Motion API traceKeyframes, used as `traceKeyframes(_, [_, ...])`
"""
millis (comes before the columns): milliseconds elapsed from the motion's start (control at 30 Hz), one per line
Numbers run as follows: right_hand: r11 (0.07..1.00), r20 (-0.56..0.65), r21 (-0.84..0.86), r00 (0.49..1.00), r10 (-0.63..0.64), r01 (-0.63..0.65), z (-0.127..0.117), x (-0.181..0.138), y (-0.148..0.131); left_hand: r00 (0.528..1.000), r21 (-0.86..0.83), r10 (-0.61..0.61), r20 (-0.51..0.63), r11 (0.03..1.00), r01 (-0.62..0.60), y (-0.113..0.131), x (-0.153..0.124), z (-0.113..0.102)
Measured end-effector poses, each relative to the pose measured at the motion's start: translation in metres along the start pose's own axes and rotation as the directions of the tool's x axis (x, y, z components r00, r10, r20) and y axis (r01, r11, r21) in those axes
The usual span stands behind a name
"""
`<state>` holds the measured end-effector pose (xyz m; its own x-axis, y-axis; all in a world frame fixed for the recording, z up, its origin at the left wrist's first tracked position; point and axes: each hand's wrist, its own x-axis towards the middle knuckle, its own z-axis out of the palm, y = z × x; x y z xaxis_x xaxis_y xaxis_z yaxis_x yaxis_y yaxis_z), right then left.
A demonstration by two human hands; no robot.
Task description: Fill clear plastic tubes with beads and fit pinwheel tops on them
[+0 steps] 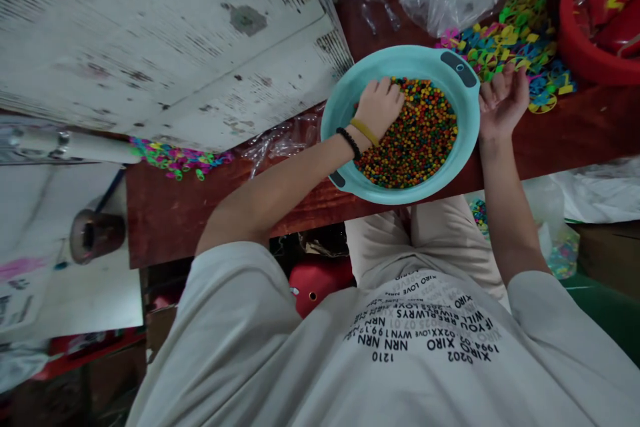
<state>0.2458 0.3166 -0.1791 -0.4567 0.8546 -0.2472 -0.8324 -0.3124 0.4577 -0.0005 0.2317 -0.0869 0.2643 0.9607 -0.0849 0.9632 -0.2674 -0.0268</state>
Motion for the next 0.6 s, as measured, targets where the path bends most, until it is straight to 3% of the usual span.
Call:
traceKeyframes(67, [0.955,0.057,-0.285,0.997,-0.061,0.075,-0.003,0.002,0.000,0.990,0.017,0.132,0.043,0.991,-0.132,0.009,0.012,0.008])
traceKeyframes(100, [0.879,0.098,-0.464,0.993,-0.072,0.109,-0.006,0.004,0.000,0.977,0.025,0.203,0.064,0.978,-0.205,0.014,0.016,0.012])
traceKeyframes(167, [0.638,0.168,-0.752,0.984,-0.059,0.167,-0.010,0.005,0.000,0.918,0.044,0.379,0.121,0.921,-0.386,0.026,0.016,0.018])
traceKeyframes(267, [0.330,0.307,-0.893,0.950,-0.049,0.306,-0.015,0.007,0.001,0.764,0.037,0.600,0.239,0.780,-0.625,0.037,0.002,0.019])
traceKeyframes(367, [0.189,0.399,-0.898,0.916,-0.037,0.398,-0.018,0.008,0.001,0.684,-0.056,0.669,0.291,0.726,-0.686,0.035,-0.019,0.012])
traceKeyframes(500, [0.165,0.421,-0.892,0.906,-0.032,0.421,-0.023,0.008,-0.001,0.692,-0.361,0.682,0.237,0.723,-0.589,0.009,-0.036,0.007])
traceKeyframes(600, [0.187,0.395,-0.901,0.918,-0.024,0.392,-0.026,0.009,-0.002,0.803,-0.470,0.574,0.160,0.760,-0.449,-0.018,-0.031,0.009])
